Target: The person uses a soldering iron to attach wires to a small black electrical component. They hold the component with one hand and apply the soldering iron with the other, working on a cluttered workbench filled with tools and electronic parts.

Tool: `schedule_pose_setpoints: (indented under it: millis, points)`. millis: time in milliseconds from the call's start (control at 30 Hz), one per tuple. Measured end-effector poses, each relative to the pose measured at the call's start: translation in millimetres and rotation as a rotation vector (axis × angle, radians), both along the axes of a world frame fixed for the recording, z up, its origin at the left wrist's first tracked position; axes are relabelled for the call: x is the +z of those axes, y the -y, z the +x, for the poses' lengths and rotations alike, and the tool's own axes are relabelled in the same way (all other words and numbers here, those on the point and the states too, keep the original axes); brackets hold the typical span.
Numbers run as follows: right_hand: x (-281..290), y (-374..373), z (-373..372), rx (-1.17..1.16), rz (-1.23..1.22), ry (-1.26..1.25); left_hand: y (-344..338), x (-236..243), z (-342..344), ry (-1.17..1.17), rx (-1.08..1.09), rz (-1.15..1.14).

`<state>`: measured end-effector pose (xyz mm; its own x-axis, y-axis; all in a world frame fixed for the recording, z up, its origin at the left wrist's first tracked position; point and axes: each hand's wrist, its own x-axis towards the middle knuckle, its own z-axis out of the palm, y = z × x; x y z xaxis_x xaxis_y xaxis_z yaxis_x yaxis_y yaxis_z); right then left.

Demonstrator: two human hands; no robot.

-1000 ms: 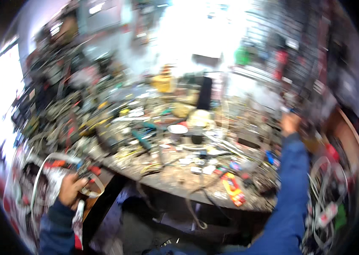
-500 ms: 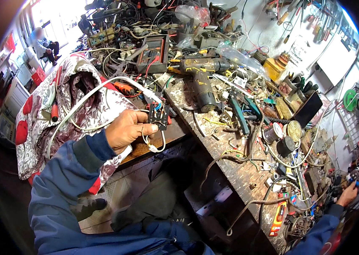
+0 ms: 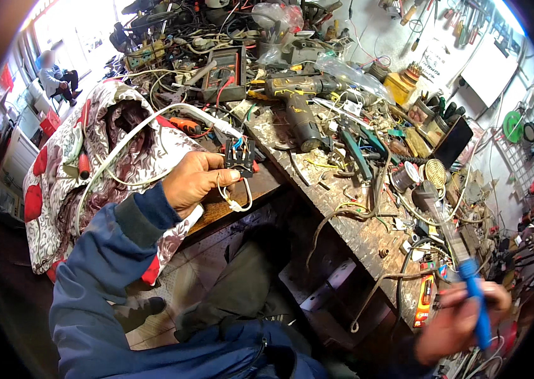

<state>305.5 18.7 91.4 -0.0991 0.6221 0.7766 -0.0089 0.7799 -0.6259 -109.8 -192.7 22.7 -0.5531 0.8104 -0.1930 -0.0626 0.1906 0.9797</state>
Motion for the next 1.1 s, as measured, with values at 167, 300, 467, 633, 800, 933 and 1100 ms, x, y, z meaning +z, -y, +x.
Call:
schedule_pose_setpoints:
  millis: [167,300,467,633,800,933,1100]
  points:
    - [-67.8,59.4,-108.7,0.696,-0.548,-0.337,-7.4,-8.7,-4.2,0.126,-0.047,0.135]
    - [-92.1,57.5,-157.9,0.991,-0.727,-0.365,-0.9,5.1,1.2,0.232,-0.03,0.129]
    - [-133.7,44.8,-168.3,1.04,-0.832,-0.382,-2.6,7.3,5.2,0.251,0.005,0.14]
    - [-128.2,49.9,-174.9,0.954,-0.809,-0.348,-1.3,18.4,9.5,0.269,-0.008,0.122]
    - [-126.5,47.0,-175.5,0.95,-0.84,-0.332,-1.6,12.8,7.5,0.213,-0.011,0.125]
    - [-123.8,48.2,-175.9,0.937,-0.842,-0.324,-3.4,15.2,9.2,0.223,-0.002,0.104]
    - [-121.9,48.9,-175.9,0.976,-0.818,-0.318,-4.0,20.9,12.6,0.223,-0.013,0.113]
